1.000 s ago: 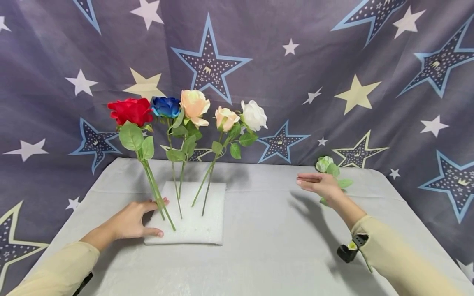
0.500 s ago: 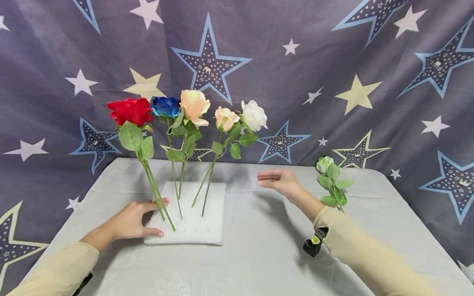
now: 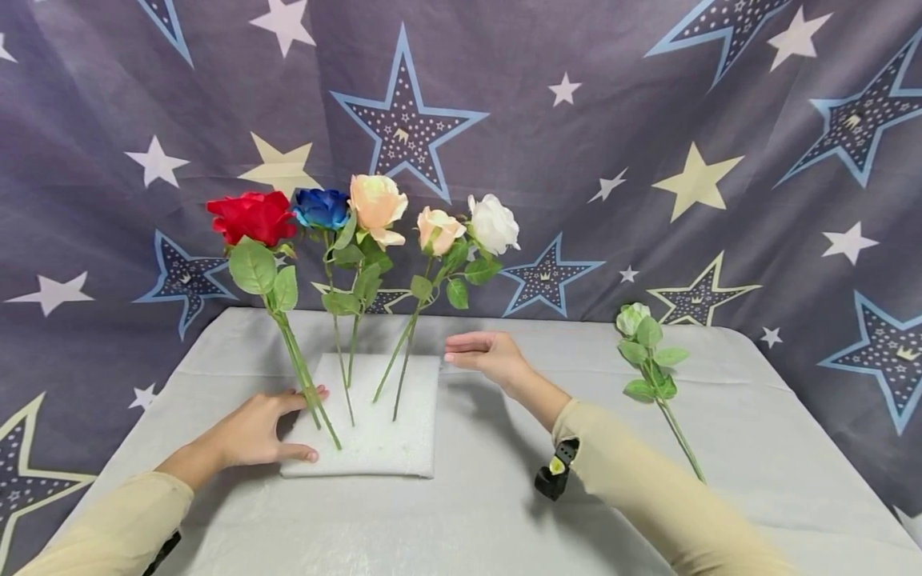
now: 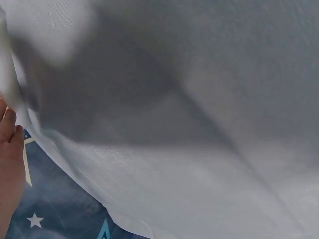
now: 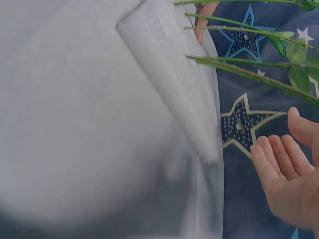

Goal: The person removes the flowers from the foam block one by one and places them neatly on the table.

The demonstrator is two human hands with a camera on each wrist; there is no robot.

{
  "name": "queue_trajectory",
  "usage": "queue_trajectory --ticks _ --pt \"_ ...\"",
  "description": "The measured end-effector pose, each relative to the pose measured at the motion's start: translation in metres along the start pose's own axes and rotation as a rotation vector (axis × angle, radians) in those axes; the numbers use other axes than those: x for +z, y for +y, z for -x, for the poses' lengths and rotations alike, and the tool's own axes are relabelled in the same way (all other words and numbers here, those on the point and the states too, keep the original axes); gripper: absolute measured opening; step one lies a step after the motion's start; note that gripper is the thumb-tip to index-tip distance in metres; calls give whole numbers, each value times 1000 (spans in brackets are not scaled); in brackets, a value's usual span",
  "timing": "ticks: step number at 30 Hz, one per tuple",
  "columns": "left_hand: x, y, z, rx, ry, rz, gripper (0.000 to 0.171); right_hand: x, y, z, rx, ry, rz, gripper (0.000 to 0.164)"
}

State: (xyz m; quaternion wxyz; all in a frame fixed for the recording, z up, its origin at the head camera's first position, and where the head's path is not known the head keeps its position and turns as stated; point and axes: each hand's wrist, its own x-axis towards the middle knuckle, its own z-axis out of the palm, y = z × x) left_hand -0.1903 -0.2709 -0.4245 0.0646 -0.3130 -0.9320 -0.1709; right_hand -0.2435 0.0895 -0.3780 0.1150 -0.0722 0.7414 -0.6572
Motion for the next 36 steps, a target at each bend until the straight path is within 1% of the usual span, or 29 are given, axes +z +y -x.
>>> queue_trajectory --ticks 2,8,11,16,20,28,33,36 --pt "0 0 0 0 2 2 84 7 0 -3 -11 -12 -22 37" --pt "1 0 -3 -1 -5 2 84 28 -1 -9 -11 -9 -68 36" --pt "0 0 -3 0 -6 1 85 37 -2 -13 4 -2 -157 35" --pt "-1 1 -4 -1 -9 -2 84 49 0 -17 -4 11 -334 35" --pt "-1 1 -3 -3 -10 4 84 55 2 -19 -12 22 -413 34" --pt "0 1 -1 2 3 -1 83 60 1 -17 -11 25 -461 31" --pt "0 1 -2 14 14 -17 83 60 -3 -15 -54 25 -468 29" --pt "0 1 -2 16 7 -19 84 59 -5 -14 -80 27 -460 27"
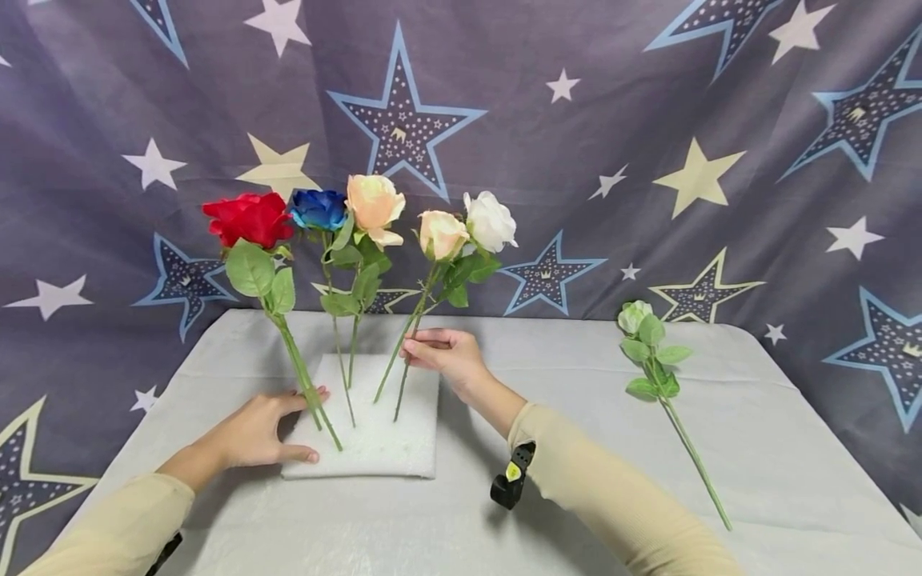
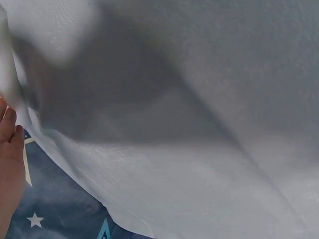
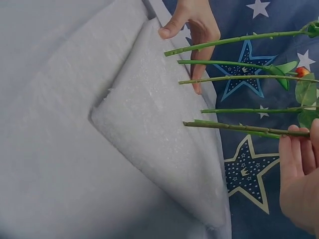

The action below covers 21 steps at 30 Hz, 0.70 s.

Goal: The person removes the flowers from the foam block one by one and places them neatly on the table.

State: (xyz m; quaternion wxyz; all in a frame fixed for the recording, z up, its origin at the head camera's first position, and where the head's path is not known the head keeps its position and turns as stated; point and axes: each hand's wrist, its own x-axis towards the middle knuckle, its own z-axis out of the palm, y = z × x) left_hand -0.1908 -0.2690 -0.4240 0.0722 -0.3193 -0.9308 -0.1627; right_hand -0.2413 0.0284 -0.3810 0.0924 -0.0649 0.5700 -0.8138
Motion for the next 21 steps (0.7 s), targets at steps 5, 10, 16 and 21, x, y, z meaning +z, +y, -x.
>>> queue_trajectory --ticks 5,10,16,21 --pt "0 0 0 1 -4 -1 84 0 -6 2 -31 -18 7 29" --pt "0 1 0 -3 -1 4 83 -1 -15 6 -54 -24 56 29" --pt "1 1 0 -2 3 5 83 -5 -28 16 -96 -22 116 28" --pt "2 -1 0 -14 -2 -2 84 -14 -38 24 -108 -29 155 27"
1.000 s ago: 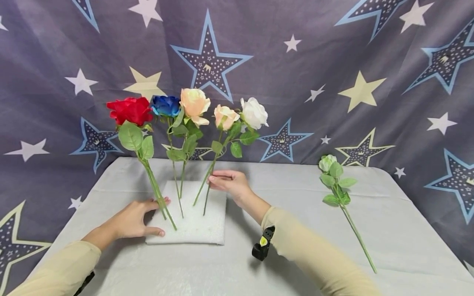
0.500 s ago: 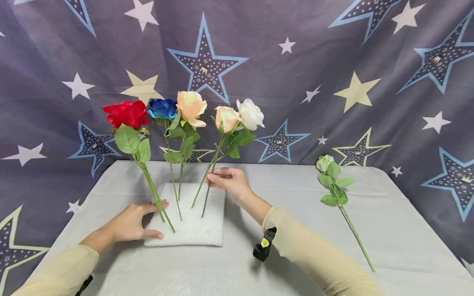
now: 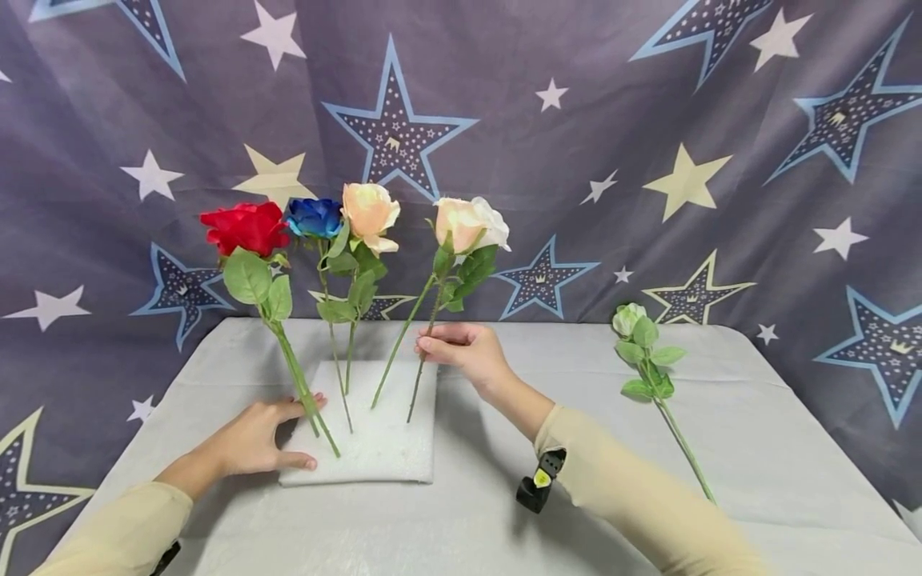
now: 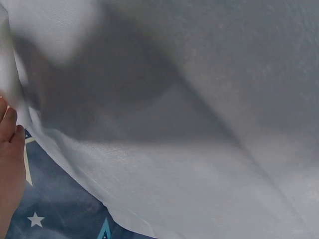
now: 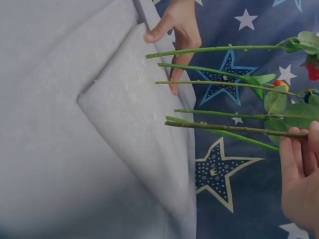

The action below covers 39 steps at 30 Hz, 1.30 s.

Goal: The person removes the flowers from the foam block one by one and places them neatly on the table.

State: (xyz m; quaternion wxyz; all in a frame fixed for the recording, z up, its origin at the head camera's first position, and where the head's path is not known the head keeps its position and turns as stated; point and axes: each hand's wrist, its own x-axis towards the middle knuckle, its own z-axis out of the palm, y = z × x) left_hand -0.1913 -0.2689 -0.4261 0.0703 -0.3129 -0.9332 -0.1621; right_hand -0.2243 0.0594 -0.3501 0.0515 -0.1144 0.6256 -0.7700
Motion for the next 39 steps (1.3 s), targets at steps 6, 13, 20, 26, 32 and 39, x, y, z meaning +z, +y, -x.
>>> queue_trajectory --ticks 6,13,20,26,32,39 --pt "2 -1 1 -17 -13 0 85 -18 -5 10 32 -1 38 30" --pt "2 1 3 -8 3 7 84 -42 -8 21 63 15 54 29" --pt "3 1 3 0 15 12 83 -64 -10 35 74 28 85 21" --pt "2 1 1 4 11 28 82 -85 -13 47 57 14 104 18" --pt "-1 1 1 4 0 36 83 -107 -16 60 71 26 133 20" --pt "-1 0 1 12 6 32 83 -140 -15 74 132 58 141 18"
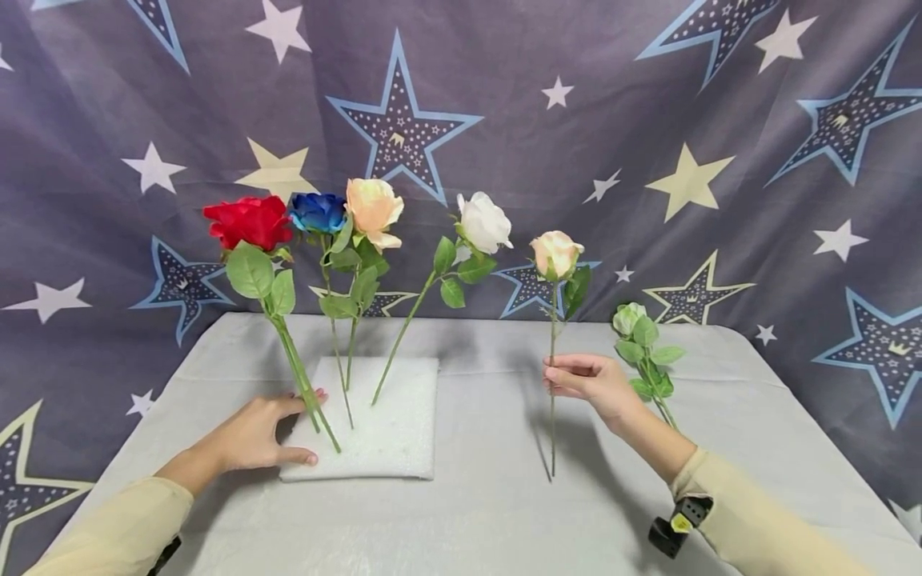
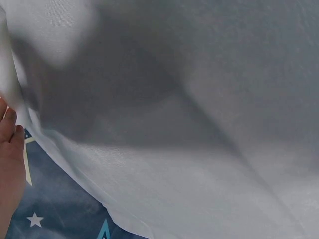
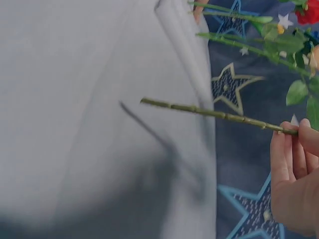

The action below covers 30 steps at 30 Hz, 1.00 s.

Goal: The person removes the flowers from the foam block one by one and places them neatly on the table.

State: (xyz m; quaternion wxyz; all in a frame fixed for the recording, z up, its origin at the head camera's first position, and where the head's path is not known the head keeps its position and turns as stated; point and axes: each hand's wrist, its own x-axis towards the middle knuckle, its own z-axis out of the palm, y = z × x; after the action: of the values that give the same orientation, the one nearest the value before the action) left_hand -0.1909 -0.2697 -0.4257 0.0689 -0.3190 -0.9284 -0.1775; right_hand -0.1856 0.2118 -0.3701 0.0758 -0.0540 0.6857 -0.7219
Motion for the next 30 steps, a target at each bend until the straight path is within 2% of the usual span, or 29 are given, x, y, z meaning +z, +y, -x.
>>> queue_trajectory --ticks 12,19,30 --pt "-2 1 1 -11 -1 4 82 -50 18 11 93 73 -50 21" --pt "-2 1 2 -14 -1 3 83 -71 21 10 127 67 -49 19" --pt "-2 2 1 -24 -12 4 84 -110 40 4 158 72 79 16"
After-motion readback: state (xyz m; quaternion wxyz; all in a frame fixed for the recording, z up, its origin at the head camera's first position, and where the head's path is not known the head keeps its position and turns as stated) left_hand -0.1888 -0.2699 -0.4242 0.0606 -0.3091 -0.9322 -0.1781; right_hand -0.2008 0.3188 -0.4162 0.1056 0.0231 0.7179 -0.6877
